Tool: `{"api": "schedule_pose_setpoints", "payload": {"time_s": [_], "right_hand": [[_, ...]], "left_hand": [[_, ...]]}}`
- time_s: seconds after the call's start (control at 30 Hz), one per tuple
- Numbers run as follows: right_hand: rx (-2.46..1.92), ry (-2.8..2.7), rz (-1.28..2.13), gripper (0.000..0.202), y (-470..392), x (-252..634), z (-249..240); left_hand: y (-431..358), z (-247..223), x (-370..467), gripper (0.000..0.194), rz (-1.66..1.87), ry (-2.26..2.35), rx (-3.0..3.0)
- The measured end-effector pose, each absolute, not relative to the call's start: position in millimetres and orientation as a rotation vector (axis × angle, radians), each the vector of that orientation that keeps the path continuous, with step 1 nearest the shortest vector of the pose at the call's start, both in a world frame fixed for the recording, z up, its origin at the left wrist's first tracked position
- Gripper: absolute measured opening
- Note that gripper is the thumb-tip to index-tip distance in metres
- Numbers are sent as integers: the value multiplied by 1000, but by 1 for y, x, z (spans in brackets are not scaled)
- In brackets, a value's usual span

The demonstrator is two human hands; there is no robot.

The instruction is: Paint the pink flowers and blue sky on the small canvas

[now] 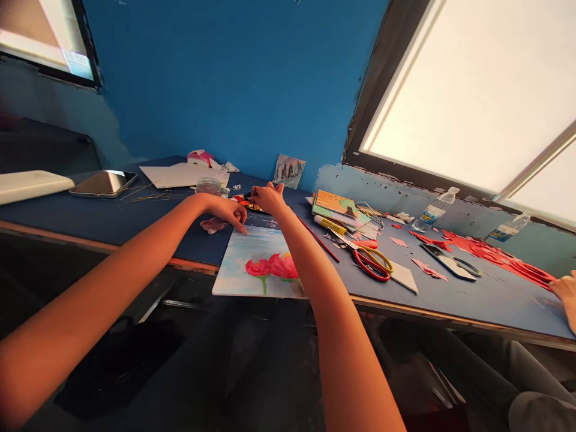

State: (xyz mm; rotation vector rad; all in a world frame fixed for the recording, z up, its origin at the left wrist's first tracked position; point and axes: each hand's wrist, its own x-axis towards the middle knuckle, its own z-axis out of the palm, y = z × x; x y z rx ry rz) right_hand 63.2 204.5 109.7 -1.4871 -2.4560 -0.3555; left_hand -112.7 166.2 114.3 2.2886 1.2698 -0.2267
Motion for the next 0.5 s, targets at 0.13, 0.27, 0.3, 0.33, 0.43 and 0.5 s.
{"api": "schedule_pose_setpoints", "payload": {"time_s": [0.13,0.27,0.3,0.33,0.43,0.5], "right_hand": [[-1534,-2438,-335,24,205,66,109],[-1491,-2429,-266,24,200,70,105],[-1494,-2441,-239,23,199,72,105],[-1501,-2452,-216,23,197,74,105],[-1533,-2452,-177,22,196,80,108],[-1550,-2422,-178,27,197,83,110]], "left_hand": [[166,115,-114,84,-250,1268,2269],[166,114,-114,87,-277,1264,2252],[166,114,-113,85,-261,1268,2264],[165,114,-112,82,-236,1274,2281],[163,115,-110,75,-171,1290,2315],[162,116,-109,73,-175,1290,2312]]}}
